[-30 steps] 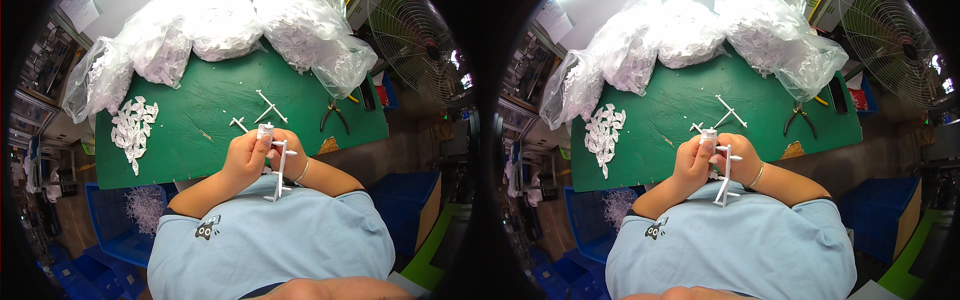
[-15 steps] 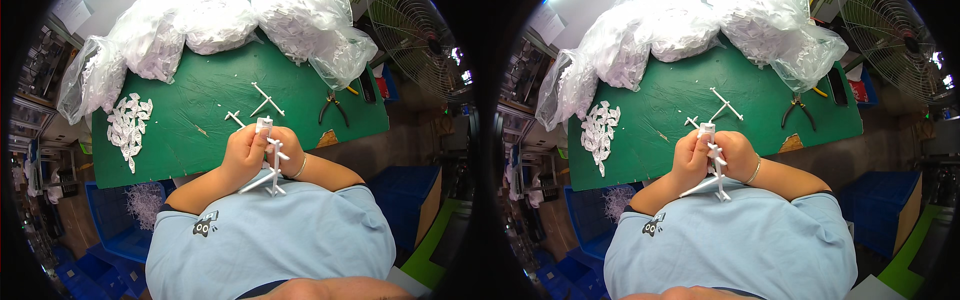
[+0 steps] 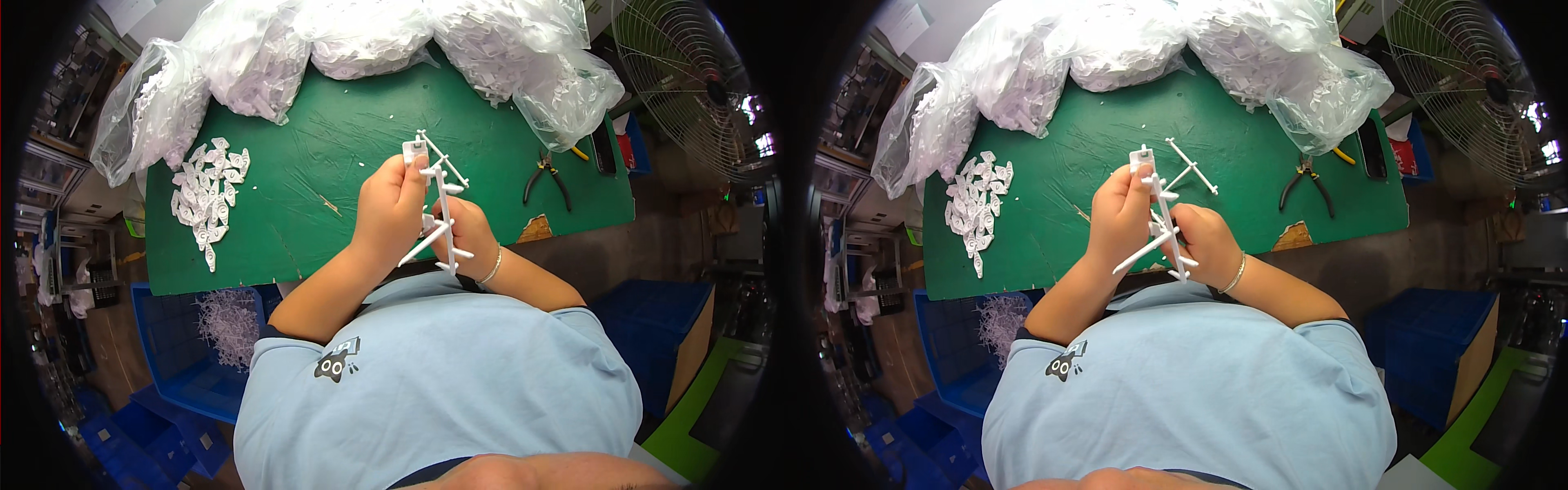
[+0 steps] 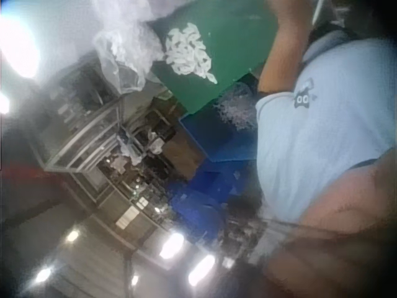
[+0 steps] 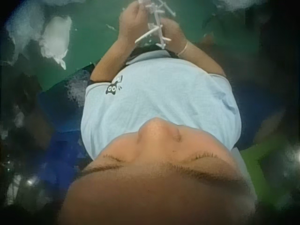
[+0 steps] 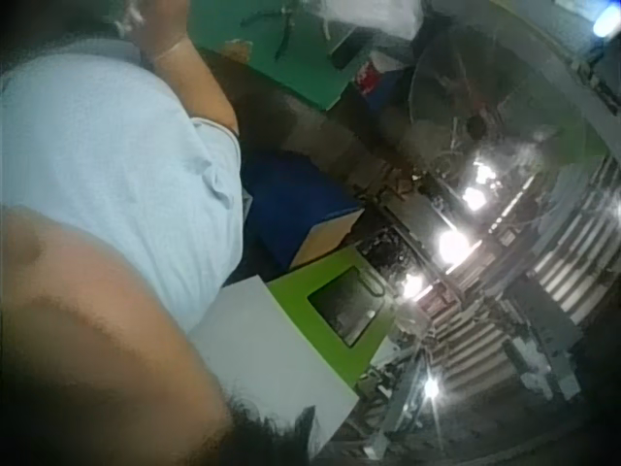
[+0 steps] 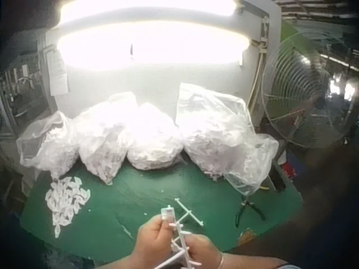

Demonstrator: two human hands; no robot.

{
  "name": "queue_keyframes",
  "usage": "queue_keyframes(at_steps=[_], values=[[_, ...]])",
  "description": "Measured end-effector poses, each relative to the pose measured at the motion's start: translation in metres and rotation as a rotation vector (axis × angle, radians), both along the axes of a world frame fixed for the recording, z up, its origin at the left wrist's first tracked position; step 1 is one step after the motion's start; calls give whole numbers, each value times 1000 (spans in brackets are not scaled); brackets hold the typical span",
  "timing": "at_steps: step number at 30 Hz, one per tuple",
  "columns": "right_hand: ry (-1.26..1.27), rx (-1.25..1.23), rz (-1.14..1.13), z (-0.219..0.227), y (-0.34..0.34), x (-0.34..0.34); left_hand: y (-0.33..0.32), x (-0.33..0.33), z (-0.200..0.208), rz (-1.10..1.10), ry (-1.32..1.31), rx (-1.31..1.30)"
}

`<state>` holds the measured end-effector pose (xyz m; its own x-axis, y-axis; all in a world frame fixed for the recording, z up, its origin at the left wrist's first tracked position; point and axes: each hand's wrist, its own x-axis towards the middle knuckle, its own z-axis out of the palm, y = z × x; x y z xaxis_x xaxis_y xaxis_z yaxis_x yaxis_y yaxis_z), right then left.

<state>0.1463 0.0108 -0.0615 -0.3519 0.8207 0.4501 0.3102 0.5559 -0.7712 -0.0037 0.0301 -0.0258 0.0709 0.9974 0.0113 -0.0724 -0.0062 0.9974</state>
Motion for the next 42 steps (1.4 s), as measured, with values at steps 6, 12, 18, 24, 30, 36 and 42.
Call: queue_keyframes(at_steps=[6,12,18,24,30,36,42], values=[[105,-159,79,-5,-3,1,7,0,2,25,297,17],[208,-306,167,-19,-6,3,0,-6,20,-39,362,37],[560,-689,300,6,-21,-3,-15,5,8,-25,176,162],[448,-644,278,10,-21,1,-18,5,9,-104,-154,-42],[248,-277,146,0,-15,4,-18,1,23,-178,-47,-153],[83,-112,45,2,-13,0,-22,1,20,-167,-25,-162],[59,-104,4,5,-14,2,-25,2,19,-119,111,-33]])
